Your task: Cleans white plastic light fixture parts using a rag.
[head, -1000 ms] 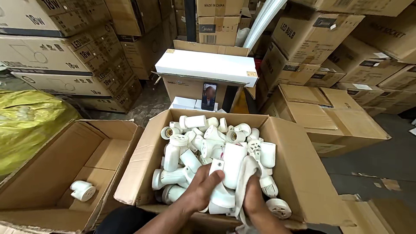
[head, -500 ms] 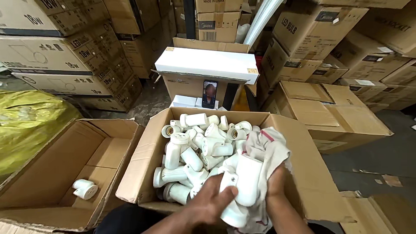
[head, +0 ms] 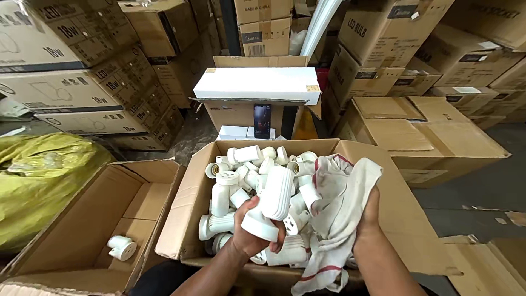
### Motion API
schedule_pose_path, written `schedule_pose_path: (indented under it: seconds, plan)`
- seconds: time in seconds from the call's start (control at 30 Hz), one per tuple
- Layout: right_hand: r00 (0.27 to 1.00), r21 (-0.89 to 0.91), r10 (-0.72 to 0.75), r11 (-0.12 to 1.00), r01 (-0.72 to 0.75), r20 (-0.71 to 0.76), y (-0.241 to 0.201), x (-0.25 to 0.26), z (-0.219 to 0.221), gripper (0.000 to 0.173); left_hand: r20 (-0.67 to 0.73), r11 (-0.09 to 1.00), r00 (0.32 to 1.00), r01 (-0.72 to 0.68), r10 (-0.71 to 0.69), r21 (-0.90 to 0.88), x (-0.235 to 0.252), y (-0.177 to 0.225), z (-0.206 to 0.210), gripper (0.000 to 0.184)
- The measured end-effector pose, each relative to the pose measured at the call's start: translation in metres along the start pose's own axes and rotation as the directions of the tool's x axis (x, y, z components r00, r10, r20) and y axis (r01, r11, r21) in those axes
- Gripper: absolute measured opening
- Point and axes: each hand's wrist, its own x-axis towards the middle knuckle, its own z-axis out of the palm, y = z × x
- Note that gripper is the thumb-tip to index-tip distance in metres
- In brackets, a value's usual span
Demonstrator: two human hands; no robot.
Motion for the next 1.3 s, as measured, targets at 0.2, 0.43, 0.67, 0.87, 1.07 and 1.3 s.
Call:
schedule_pose_path:
  seconds: [0.2, 0.43, 0.67, 0.87, 1.07, 1.3]
  plan:
    - [0.997, -0.469, 0.012, 0.883, 0.026, 0.080, 0.012, -0.027, -0.005, 0.043, -0.307, 0.905, 0.907, -0.152, 0.287, 0.397, 0.006, -0.002, 0.024, 0.059]
    - [0.810, -0.736, -0.134, 0.354, 0.577, 0.570, 0.053, -0.031, -0.010, 0.051, -0.171, -0.101, 0.878, 0.239, 0.447, 0.966, -0.003, -0.018, 0.038, 0.073]
    - [0.988, -0.971, -0.023, 0.185, 0.154, 0.152, 0.035, -0.030, 0.009, 0.040, -0.106, -0.257, 0.901, 0.231, 0.421, 0.938, -0.006, -0.022, 0.047, 0.071]
    - [0.922, -0.901, -0.019, 0.204, 0.382, 0.387, 0.062, -0.040, 0.006, 0.027, -0.049, -0.389, 0.858, 0.281, 0.511, 0.877, -0.009, -0.012, 0.041, 0.063]
    - [0.931, -0.605, 0.162, 0.792, 0.074, 0.327, 0.041, -0.018, -0.001, 0.016, -0.105, -0.049, 0.964, 0.120, 0.244, 0.992, -0.018, 0.000, 0.039, 0.062]
    - [0.999, -0.188, -0.032, 0.981, 0.039, 0.038, 0.029, -0.043, -0.009, 0.042, 0.099, 0.932, 0.991, 0.044, -0.085, 0.361, -0.016, -0.021, 0.032, 0.050]
